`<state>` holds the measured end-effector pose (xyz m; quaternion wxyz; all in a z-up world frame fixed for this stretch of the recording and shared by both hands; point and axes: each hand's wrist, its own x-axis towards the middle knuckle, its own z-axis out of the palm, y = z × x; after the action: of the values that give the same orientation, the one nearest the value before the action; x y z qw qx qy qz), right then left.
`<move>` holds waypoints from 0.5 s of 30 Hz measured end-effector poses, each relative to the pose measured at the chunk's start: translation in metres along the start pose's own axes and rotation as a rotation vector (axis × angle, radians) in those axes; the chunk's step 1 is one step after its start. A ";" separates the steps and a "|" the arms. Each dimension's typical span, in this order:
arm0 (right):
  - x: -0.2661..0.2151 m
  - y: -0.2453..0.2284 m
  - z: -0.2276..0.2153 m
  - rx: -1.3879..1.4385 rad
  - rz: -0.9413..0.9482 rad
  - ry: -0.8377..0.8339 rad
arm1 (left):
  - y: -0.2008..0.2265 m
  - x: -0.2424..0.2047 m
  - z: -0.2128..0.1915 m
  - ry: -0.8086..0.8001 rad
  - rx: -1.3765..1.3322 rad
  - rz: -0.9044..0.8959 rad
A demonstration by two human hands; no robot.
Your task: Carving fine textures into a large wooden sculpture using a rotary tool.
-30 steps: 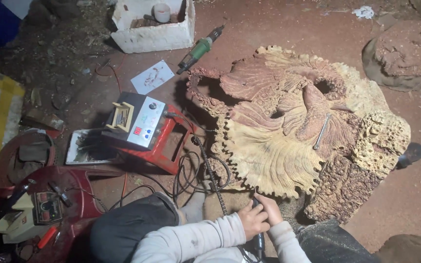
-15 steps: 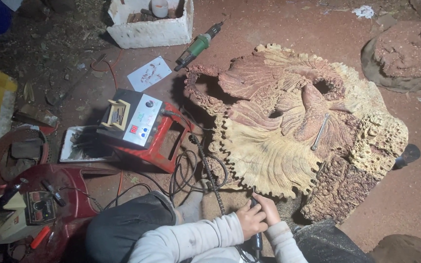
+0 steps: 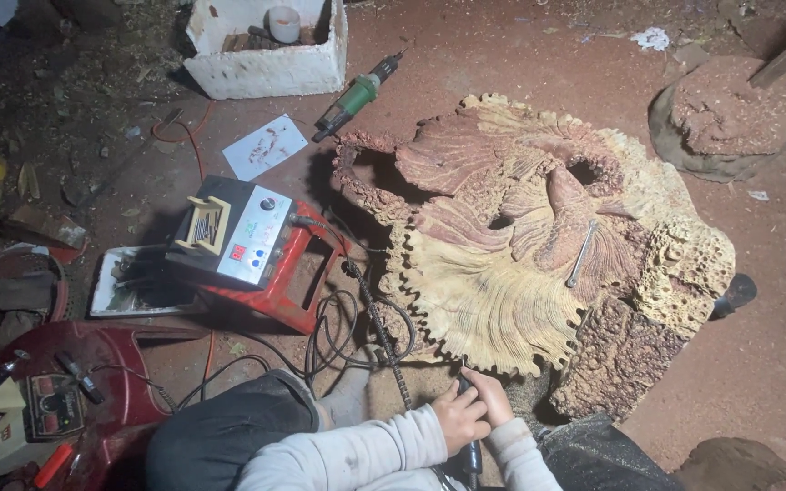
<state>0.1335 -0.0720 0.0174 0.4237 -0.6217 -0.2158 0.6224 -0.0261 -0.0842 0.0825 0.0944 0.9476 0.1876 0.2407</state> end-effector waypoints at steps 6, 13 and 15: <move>-0.001 -0.002 0.001 -0.010 0.030 0.029 | 0.000 0.000 0.002 0.022 0.016 0.000; 0.001 0.001 0.001 0.018 0.020 0.010 | 0.000 0.001 -0.002 0.020 0.012 0.004; 0.001 0.002 0.000 0.022 0.026 0.011 | 0.001 0.001 -0.002 0.011 0.011 0.002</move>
<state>0.1326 -0.0723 0.0156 0.4235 -0.6233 -0.1984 0.6267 -0.0260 -0.0845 0.0844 0.0879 0.9470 0.1886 0.2448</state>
